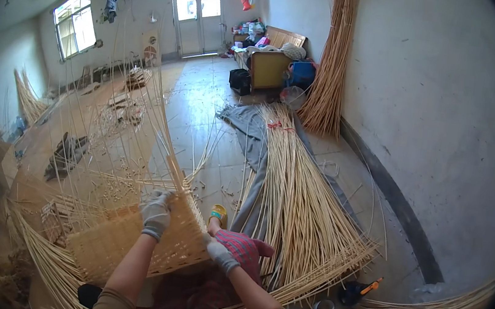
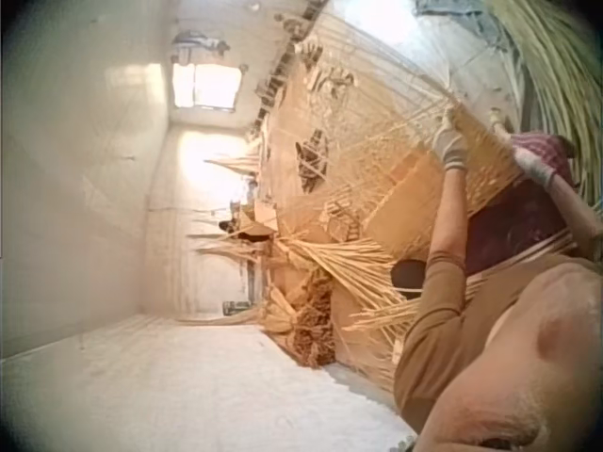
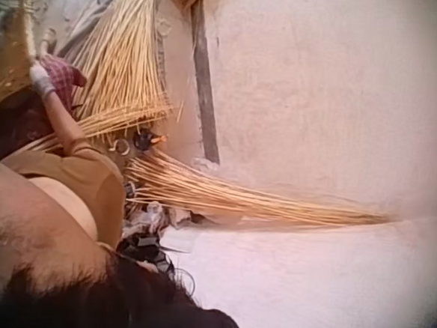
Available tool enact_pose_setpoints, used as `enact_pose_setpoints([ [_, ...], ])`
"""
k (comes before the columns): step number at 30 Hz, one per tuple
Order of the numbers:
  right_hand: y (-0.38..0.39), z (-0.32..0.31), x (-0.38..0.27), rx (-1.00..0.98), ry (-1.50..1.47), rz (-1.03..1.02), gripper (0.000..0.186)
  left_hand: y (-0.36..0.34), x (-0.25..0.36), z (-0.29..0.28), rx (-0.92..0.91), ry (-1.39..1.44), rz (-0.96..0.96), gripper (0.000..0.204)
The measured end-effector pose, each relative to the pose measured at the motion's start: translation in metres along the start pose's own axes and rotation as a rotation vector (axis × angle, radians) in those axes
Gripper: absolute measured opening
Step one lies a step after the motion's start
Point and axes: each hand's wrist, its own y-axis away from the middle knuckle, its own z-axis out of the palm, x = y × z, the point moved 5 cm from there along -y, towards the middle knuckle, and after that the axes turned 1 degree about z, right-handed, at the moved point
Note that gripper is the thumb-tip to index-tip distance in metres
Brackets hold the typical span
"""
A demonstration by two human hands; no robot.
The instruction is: The person weaves reeds into a basket by hand, trims the reeds with shears, and turns the basket to weave additional reeds into the sides.
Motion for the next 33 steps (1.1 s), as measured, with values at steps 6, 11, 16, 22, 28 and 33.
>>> enact_pose_setpoints([
  [6,0.07,0.034,-0.113,0.106,1.11,-0.058,0.062,0.003,0.008,-0.031,0.34,0.191,-0.096,0.059],
  [11,0.045,0.048,-0.196,0.52,0.866,-0.536,0.061,0.011,-0.006,-0.005,0.113,0.248,-0.137,0.079],
  [16,-0.023,0.081,-0.233,0.451,0.733,-0.654,0.051,0.027,-0.001,-0.015,0.166,0.273,0.017,0.08],
  [22,-0.067,0.079,-0.231,0.473,0.717,-0.446,0.045,0.037,0.005,-0.033,0.111,0.322,0.003,0.081],
  [28,-0.06,0.047,-0.212,0.449,0.587,-0.526,0.048,0.042,0.005,-0.001,0.06,0.566,-0.023,0.087],
  [33,-0.07,0.002,-0.209,0.057,0.632,-0.529,0.039,0.048,0.014,0.023,0.204,0.464,0.084,0.083],
])
